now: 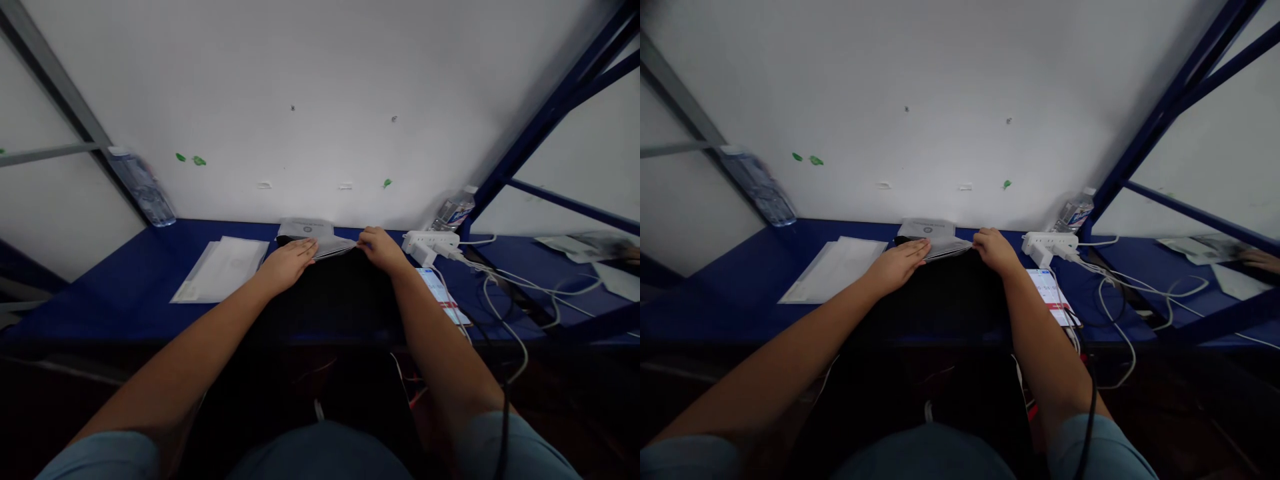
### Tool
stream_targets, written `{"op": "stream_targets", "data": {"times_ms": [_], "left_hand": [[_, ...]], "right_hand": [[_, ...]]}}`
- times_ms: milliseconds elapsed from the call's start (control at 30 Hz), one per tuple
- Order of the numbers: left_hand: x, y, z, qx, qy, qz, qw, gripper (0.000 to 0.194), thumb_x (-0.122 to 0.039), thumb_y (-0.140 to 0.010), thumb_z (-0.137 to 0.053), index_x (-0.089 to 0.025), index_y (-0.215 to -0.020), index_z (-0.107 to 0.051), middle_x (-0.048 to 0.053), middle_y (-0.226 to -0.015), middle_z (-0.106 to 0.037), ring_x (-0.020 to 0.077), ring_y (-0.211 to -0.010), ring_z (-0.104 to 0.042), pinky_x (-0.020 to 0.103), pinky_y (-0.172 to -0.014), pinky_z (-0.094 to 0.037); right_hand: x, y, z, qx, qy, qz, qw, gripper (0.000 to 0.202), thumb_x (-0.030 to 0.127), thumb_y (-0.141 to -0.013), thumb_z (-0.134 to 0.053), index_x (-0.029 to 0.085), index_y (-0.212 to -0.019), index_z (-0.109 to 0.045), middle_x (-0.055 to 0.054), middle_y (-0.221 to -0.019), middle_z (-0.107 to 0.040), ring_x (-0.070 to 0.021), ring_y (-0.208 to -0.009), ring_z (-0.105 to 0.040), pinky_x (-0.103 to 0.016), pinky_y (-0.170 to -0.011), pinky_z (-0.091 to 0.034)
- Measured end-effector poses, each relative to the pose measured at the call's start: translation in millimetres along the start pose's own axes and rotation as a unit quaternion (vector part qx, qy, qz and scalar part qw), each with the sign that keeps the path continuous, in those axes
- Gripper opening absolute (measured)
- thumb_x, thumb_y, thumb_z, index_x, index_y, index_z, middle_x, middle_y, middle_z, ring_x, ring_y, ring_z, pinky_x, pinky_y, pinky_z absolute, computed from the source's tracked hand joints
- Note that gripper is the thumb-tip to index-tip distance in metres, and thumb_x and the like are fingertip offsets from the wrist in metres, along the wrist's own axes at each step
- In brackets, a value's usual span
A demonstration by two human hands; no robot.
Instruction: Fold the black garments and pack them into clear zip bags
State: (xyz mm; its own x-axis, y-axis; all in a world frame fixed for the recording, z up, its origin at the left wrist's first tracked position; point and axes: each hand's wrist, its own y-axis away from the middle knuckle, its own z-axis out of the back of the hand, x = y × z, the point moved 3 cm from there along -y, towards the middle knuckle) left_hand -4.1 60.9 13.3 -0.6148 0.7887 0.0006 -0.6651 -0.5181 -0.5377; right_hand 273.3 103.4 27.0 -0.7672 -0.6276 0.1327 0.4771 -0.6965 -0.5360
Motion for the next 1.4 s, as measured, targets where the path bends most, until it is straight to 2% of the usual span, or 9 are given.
{"op": "stream_targets", "data": {"times_ms": [233, 367, 467, 667, 767, 967, 1133, 1267, 1400], "left_hand": [[-2.3, -1.4, -3.4, 0.023, -0.012, -0.014, 1.0, 0.047, -0.032, -0.108, -0.031, -0.012, -0.147, -0.049, 0.013, -0.15, -0.053, 0.0216, -0.144, -0.045, 0.042, -0.118, -0.04], [-2.4, -1.7, -0.6, 0.033, -0.018, 0.001, 0.999, 0.049, -0.036, -0.107, -0.035, -0.011, -0.148, -0.046, 0.016, -0.152, -0.051, 0.0234, -0.143, -0.046, 0.043, -0.118, -0.039], [-0.9, -1.4, -1.5, 0.053, -0.017, 0.015, 0.998, 0.061, -0.042, -0.1, -0.054, -0.01, -0.151, -0.041, 0.018, -0.156, -0.044, 0.0266, -0.146, -0.042, 0.043, -0.12, -0.037], [4.8, -0.2, -7.8, 0.098, -0.022, 0.058, 0.993, 0.072, -0.016, -0.086, -0.066, -0.008, -0.152, -0.037, 0.02, -0.16, -0.037, 0.0293, -0.148, -0.038, 0.043, -0.121, -0.034], [5.1, -0.9, -9.1, 0.105, -0.012, 0.082, 0.991, 0.07, -0.019, -0.089, -0.063, -0.008, -0.153, -0.036, 0.02, -0.159, -0.039, 0.0296, -0.147, -0.039, 0.043, -0.12, -0.036], [4.6, -2.5, -8.3, 0.082, 0.019, 0.128, 0.988, 0.062, -0.034, -0.098, -0.056, -0.009, -0.151, -0.037, 0.021, -0.156, -0.043, 0.0283, -0.145, -0.042, 0.042, -0.119, -0.038], [1.2, -4.2, -7.7, 0.078, 0.013, 0.133, 0.988, 0.061, -0.043, -0.1, -0.051, -0.009, -0.15, -0.039, 0.02, -0.155, -0.045, 0.0282, -0.145, -0.043, 0.041, -0.119, -0.037], [-2.0, -4.9, -11.4, 0.086, -0.004, 0.089, 0.992, 0.06, -0.042, -0.102, -0.047, -0.006, -0.15, -0.039, 0.021, -0.156, -0.043, 0.0278, -0.146, -0.041, 0.041, -0.12, -0.035], [-4.9, -5.7, -15.8, 0.091, -0.014, 0.043, 0.995, 0.06, -0.04, -0.102, -0.046, -0.005, -0.15, -0.038, 0.022, -0.156, -0.043, 0.0274, -0.148, -0.038, 0.042, -0.121, -0.033]], "right_hand": [[1.6, 4.2, 2.9, -0.004, -0.046, -0.022, 0.999, 0.009, 0.012, -0.082, -0.061, 0.021, -0.081, -0.061, -0.006, -0.088, -0.062, -0.0227, -0.086, -0.058, -0.036, -0.083, -0.047], [31.0, 3.0, 12.6, -0.047, -0.086, 0.009, 0.995, 0.011, 0.016, -0.079, -0.065, 0.02, -0.089, -0.064, -0.006, -0.089, -0.063, -0.022, -0.086, -0.06, -0.036, -0.081, -0.049], [57.6, -0.2, 11.5, -0.028, -0.132, 0.043, 0.99, 0.007, 0.017, -0.084, -0.061, 0.021, -0.083, -0.066, -0.004, -0.08, -0.067, -0.0192, -0.076, -0.063, -0.032, -0.073, -0.049], [76.2, 1.3, 13.0, -0.045, -0.149, 0.091, 0.984, 0.017, 0.024, -0.092, -0.059, 0.022, -0.08, -0.071, -0.005, -0.086, -0.076, -0.0198, -0.081, -0.069, -0.032, -0.075, -0.053], [79.5, 4.2, 17.8, -0.069, -0.146, 0.093, 0.982, 0.024, 0.025, -0.093, -0.058, 0.021, -0.073, -0.07, -0.005, -0.076, -0.073, -0.0182, -0.071, -0.068, -0.031, -0.068, -0.053], [102.0, 3.0, 6.3, -0.047, -0.148, 0.143, 0.977, 0.023, 0.02, -0.094, -0.055, 0.022, -0.103, -0.076, -0.008, -0.107, -0.078, -0.0221, -0.103, -0.072, -0.038, -0.094, -0.057], [94.7, -0.9, -4.1, -0.019, -0.097, 0.097, 0.99, 0.029, 0.02, -0.094, -0.055, 0.019, -0.118, -0.072, -0.011, -0.121, -0.074, -0.0252, -0.113, -0.069, -0.043, -0.102, -0.054], [85.9, -1.7, -15.6, 0.049, -0.057, 0.076, 0.994, 0.041, 0.015, -0.086, -0.063, 0.017, -0.127, -0.065, -0.015, -0.124, -0.069, -0.0292, -0.114, -0.065, -0.047, -0.101, -0.052], [87.2, -3.4, -28.8, 0.049, -0.012, 0.045, 0.998, 0.05, 0.016, -0.08, -0.07, 0.014, -0.129, -0.062, -0.018, -0.122, -0.068, -0.0327, -0.116, -0.062, -0.051, -0.103, -0.048]]}}
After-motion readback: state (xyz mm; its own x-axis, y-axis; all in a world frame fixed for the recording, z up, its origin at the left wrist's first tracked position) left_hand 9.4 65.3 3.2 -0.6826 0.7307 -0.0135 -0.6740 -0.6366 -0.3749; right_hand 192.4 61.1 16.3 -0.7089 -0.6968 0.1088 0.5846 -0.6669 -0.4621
